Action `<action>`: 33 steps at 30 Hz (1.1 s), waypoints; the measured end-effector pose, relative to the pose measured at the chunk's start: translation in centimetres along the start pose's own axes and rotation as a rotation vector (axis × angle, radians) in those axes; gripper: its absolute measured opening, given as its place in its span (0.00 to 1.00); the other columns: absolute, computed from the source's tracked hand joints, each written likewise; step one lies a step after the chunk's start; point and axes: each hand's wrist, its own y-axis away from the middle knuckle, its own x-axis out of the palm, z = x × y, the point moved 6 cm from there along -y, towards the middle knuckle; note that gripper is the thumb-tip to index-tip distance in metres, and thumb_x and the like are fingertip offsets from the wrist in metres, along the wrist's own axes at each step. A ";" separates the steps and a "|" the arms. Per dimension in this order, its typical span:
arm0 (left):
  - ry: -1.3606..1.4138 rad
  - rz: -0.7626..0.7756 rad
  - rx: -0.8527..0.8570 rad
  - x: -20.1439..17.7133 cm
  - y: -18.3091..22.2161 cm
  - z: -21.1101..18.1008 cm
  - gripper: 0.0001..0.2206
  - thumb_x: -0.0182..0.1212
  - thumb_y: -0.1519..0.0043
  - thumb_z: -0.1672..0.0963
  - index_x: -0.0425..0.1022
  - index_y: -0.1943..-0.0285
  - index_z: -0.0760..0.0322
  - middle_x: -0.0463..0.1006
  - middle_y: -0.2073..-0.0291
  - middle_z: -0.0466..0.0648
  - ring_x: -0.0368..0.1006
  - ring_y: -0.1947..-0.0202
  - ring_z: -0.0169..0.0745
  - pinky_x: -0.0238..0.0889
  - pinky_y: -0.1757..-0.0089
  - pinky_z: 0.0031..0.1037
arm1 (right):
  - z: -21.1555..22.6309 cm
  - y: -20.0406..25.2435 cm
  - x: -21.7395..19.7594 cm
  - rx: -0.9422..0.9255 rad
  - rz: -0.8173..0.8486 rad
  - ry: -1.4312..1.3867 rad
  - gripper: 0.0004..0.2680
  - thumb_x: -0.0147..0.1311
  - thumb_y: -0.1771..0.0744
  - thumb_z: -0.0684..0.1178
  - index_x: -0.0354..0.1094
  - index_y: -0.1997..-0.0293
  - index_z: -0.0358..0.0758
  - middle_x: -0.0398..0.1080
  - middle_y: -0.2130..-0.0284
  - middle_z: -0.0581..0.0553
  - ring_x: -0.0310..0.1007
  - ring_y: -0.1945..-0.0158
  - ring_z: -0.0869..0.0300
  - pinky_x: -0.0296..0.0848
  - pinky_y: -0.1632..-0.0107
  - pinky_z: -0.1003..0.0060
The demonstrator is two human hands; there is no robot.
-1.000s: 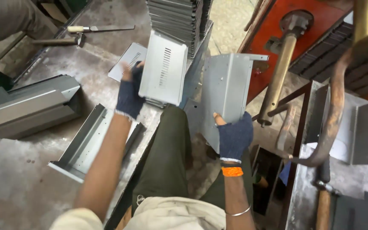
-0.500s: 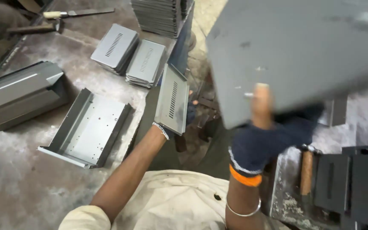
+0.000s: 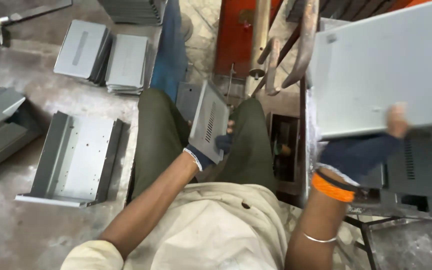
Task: Spot welding and assembling metal box enclosures at a workstation.
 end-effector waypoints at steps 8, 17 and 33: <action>-0.286 -0.182 0.238 -8.6 -3.2 -8.0 0.24 0.40 0.26 0.44 0.70 0.39 0.65 0.78 0.53 0.53 0.73 0.56 0.52 0.69 0.52 0.39 | -6.6 2.4 -0.2 0.297 -0.156 -0.164 0.22 0.53 0.33 0.55 0.59 0.35 0.32 0.69 0.45 0.37 0.71 0.42 0.47 0.72 0.38 0.50; -0.473 -0.437 0.680 -4.9 -4.1 -6.6 0.24 0.50 0.30 0.39 0.69 0.64 0.58 0.70 0.73 0.45 0.67 0.73 0.36 0.60 0.71 0.27 | -10.5 7.2 1.6 0.393 -0.221 -0.255 0.21 0.51 0.31 0.56 0.59 0.34 0.31 0.69 0.45 0.36 0.73 0.44 0.47 0.73 0.41 0.50; -0.587 -0.578 0.441 8.4 -5.7 -0.5 0.31 0.46 0.45 0.30 0.56 0.82 0.48 0.54 0.92 0.37 0.50 0.92 0.33 0.41 0.86 0.27 | -11.5 11.0 -3.3 0.612 -0.259 0.095 0.17 0.56 0.32 0.51 0.66 0.38 0.35 0.69 0.47 0.49 0.67 0.45 0.62 0.67 0.40 0.62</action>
